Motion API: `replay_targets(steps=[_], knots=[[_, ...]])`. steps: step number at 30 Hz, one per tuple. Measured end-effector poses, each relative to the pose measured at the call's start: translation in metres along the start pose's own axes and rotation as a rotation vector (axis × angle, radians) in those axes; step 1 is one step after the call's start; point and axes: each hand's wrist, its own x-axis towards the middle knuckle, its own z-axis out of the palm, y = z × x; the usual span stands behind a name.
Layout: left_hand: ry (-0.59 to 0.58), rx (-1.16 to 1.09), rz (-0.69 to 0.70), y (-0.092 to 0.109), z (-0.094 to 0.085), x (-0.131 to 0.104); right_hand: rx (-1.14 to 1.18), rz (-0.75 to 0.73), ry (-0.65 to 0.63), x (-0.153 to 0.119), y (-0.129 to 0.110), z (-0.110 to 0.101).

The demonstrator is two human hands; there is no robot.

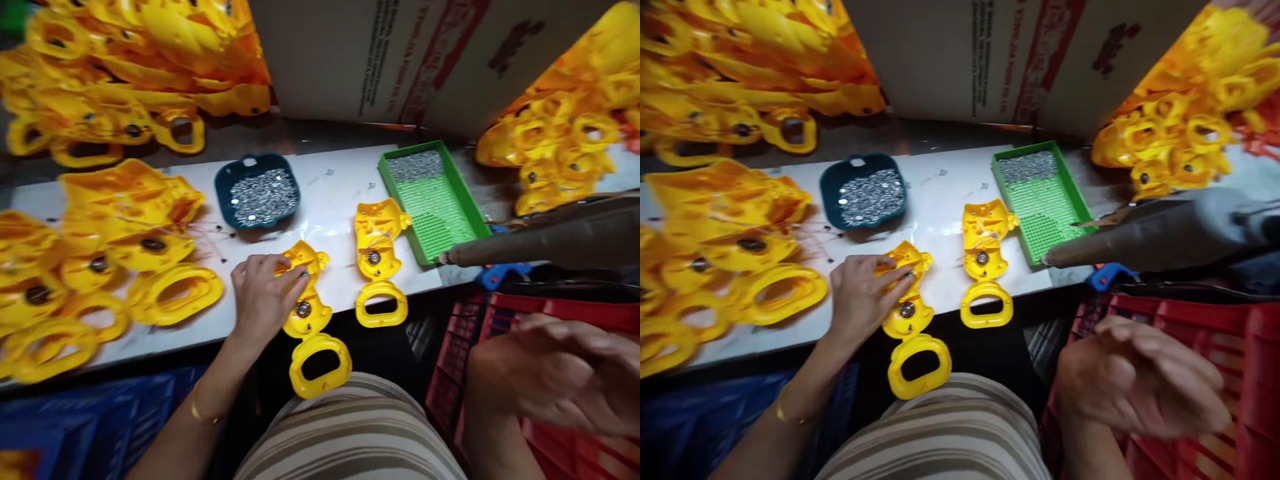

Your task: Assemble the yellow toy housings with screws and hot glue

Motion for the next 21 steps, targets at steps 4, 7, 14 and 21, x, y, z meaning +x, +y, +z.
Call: replay_targets(steps=[4,7,14,21], knots=[[0.026,0.034,0.030,-0.003,0.002,0.001,0.344,-0.020,0.342,0.029,0.022,0.014],[0.016,0.059,0.040,-0.002,0.000,0.000,0.545,0.004,0.074,0.060,0.028,0.035],[0.048,0.089,0.078,0.000,-0.003,0.001,0.646,0.043,-0.015,0.119,0.030,0.030],[0.049,0.050,0.034,0.002,-0.002,0.003,0.627,0.124,0.249,0.145,0.047,0.045]])
